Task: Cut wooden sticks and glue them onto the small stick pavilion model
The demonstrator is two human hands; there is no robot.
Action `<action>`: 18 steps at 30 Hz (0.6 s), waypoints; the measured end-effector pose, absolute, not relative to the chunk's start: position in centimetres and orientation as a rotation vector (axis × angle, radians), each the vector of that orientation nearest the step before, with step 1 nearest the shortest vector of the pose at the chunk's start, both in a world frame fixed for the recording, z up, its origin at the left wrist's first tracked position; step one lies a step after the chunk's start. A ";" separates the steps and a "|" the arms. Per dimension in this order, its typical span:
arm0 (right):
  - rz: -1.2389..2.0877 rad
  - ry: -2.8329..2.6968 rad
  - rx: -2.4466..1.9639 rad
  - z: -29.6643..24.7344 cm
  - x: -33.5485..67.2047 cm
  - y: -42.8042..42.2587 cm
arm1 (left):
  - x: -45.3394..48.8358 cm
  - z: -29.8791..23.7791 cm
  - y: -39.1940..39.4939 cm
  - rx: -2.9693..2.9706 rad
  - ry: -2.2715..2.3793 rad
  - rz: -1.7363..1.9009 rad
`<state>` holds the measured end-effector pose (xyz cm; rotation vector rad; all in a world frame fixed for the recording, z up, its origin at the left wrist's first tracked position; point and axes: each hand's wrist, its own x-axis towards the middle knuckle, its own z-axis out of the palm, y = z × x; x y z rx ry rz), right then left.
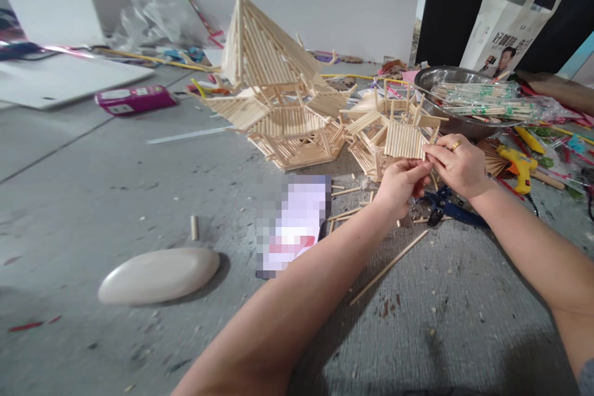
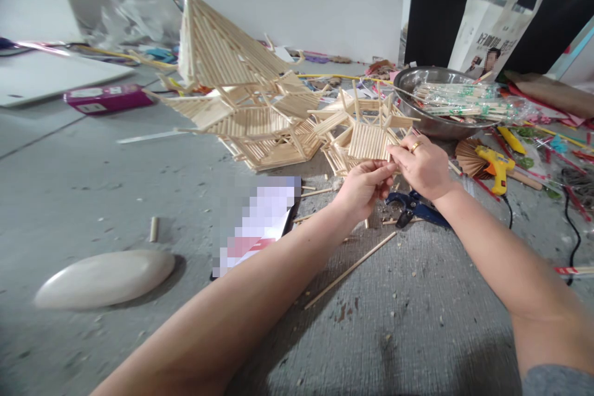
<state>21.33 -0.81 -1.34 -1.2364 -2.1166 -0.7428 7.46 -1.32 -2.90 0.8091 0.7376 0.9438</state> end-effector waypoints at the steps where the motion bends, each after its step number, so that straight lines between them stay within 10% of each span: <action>1: -0.760 -2.119 -1.230 -1.3 21.3 -0.8 | 7.4 -2.9 -1.3 0.809 0.724 0.938; 18: -0.836 -2.090 -1.182 -1.4 21.4 -0.7 | 7.2 -2.5 -1.3 0.710 0.676 0.911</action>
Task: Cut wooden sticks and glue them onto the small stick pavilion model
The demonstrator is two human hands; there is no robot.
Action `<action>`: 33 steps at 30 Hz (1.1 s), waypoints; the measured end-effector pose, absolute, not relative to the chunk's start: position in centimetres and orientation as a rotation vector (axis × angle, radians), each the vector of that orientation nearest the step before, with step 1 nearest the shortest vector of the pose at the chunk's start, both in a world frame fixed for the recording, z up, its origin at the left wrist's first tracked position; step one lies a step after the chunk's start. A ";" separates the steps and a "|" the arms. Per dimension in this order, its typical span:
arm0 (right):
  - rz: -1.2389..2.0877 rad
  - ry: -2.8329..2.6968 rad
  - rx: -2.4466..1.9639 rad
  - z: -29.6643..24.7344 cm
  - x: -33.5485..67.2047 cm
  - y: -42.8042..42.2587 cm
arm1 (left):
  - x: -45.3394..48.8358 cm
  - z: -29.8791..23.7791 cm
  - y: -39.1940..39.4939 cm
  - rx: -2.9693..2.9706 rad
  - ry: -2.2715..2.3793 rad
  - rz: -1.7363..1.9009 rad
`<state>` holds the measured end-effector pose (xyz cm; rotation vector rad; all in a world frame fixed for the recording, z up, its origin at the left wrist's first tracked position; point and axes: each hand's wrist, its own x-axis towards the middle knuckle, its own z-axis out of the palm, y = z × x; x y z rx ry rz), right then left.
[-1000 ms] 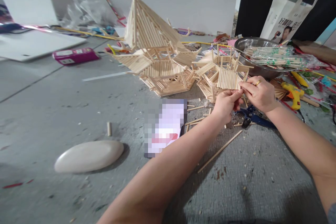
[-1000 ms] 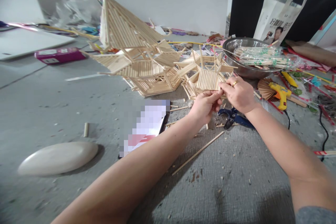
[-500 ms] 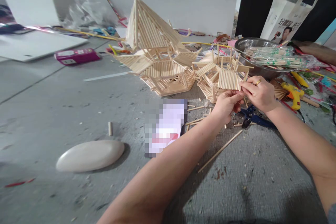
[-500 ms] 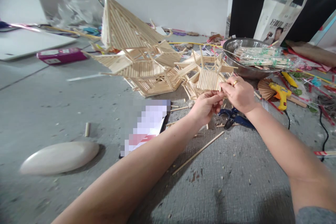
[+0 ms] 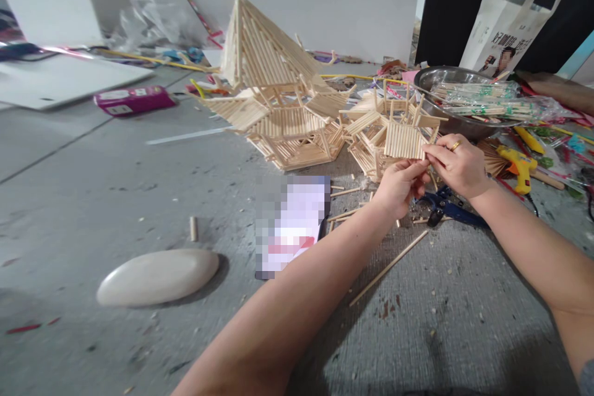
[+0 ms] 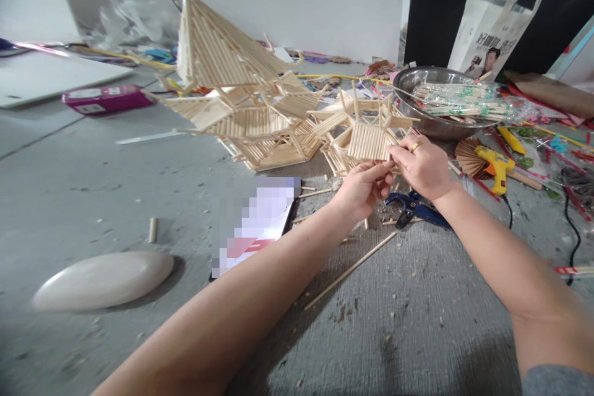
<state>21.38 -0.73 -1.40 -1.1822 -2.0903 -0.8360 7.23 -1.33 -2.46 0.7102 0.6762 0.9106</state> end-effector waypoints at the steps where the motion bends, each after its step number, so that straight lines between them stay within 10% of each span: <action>1: -0.839 -2.093 -1.187 -1.4 21.4 -0.7 | 7.2 -2.5 -1.3 0.709 0.674 0.911; 21: -0.602 -2.081 -1.175 -2.1 22.1 -1.8 | 7.1 -2.9 -1.7 0.830 0.691 0.881; 33: 0.716 -1.531 -1.270 -1.4 20.3 -7.9 | 5.7 -2.7 -5.0 1.404 0.762 0.699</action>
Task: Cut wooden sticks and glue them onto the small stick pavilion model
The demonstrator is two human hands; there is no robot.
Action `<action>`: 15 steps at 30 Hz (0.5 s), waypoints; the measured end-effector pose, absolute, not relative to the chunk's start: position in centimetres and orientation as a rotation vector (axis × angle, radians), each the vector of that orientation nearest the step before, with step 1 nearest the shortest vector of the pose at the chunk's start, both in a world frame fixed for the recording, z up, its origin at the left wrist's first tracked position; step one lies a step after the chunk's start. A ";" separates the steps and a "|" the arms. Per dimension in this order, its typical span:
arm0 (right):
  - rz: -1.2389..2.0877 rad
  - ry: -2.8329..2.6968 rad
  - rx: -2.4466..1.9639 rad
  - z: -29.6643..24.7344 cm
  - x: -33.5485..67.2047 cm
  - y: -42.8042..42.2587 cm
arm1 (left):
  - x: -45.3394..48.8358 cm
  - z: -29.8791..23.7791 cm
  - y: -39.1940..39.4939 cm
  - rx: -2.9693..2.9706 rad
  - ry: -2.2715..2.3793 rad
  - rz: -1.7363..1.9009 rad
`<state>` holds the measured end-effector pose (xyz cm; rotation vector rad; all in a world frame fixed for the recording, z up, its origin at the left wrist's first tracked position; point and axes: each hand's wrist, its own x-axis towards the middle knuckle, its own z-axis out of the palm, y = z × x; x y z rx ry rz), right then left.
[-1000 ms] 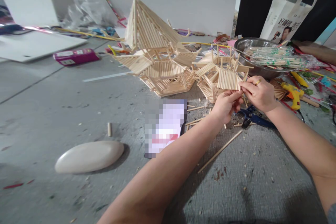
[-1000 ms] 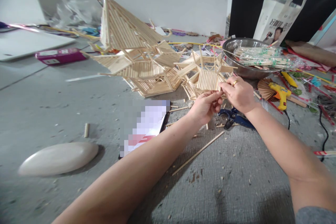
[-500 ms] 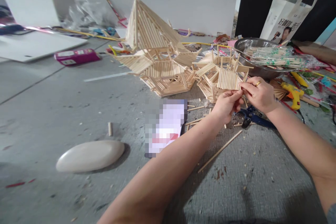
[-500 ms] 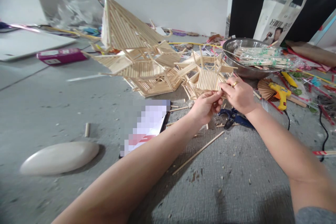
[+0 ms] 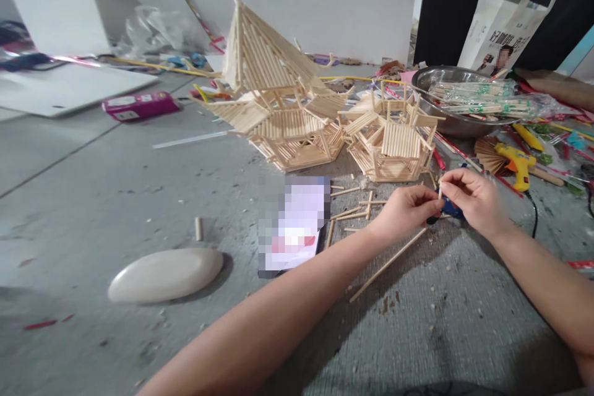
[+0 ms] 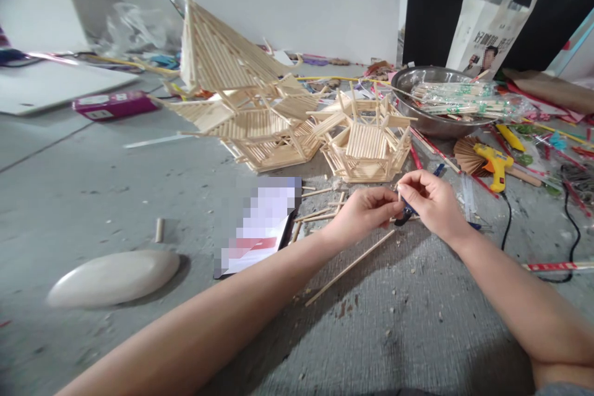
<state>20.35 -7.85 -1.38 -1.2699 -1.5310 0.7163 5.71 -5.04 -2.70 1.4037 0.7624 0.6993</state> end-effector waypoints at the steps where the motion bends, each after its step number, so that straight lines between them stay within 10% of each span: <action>1: 0.746 -1.525 -1.260 -1.3 20.1 -8.1 | 5.5 -2.7 -5.3 1.435 0.781 0.718; 15: 0.557 -1.912 -1.403 0.1 20.4 -9.8 | 3.3 -2.9 -5.7 2.019 0.818 0.956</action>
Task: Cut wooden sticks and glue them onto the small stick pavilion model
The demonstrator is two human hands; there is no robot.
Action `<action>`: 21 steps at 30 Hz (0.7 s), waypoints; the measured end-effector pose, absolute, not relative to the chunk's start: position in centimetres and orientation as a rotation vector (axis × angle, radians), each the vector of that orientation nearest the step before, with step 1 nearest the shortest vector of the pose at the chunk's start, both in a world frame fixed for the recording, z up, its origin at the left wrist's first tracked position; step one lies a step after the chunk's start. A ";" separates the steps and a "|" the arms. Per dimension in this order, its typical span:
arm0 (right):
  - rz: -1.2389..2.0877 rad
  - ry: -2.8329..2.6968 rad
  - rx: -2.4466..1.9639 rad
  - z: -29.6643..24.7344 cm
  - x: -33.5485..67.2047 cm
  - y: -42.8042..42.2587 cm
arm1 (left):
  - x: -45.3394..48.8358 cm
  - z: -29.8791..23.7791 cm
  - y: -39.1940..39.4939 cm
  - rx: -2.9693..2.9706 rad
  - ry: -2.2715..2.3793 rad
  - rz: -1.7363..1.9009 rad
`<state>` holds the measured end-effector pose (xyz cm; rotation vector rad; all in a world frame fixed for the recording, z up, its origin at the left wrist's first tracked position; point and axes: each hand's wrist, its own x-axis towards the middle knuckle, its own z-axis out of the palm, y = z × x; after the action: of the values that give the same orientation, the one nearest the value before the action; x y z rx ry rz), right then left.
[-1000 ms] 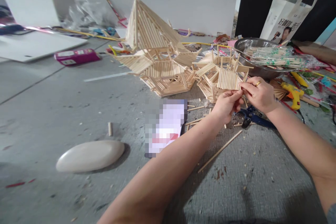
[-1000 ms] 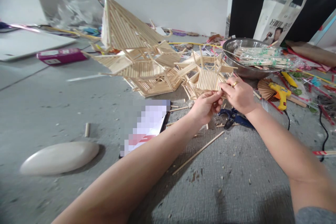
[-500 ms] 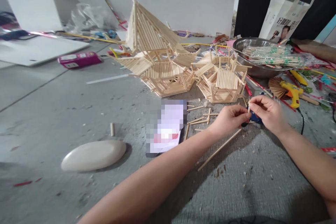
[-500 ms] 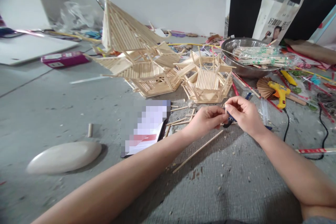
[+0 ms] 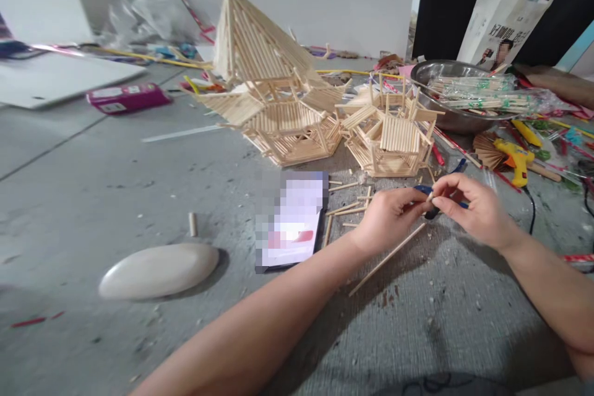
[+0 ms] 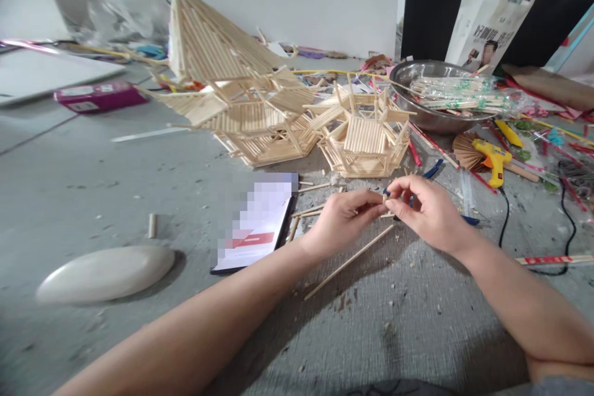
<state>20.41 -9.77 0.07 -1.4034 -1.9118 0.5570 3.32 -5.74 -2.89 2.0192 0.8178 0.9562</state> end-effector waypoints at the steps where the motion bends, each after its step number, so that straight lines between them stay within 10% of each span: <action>1: 0.393 -2.025 -1.509 0.6 21.1 -9.7 | 3.3 -2.9 -5.6 1.995 0.853 0.949; 6: -0.083 -2.530 -2.256 1.1 24.0 -9.1 | 3.3 -3.2 -4.9 1.796 0.993 0.890; 21: 0.643 -2.211 -2.002 3.6 28.0 -8.8 | 3.0 -3.9 -5.3 1.755 0.933 1.394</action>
<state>27.97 -8.84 3.62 -2.0019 -2.2111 0.6429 3.01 -5.33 -3.90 1.7553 0.9328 1.3937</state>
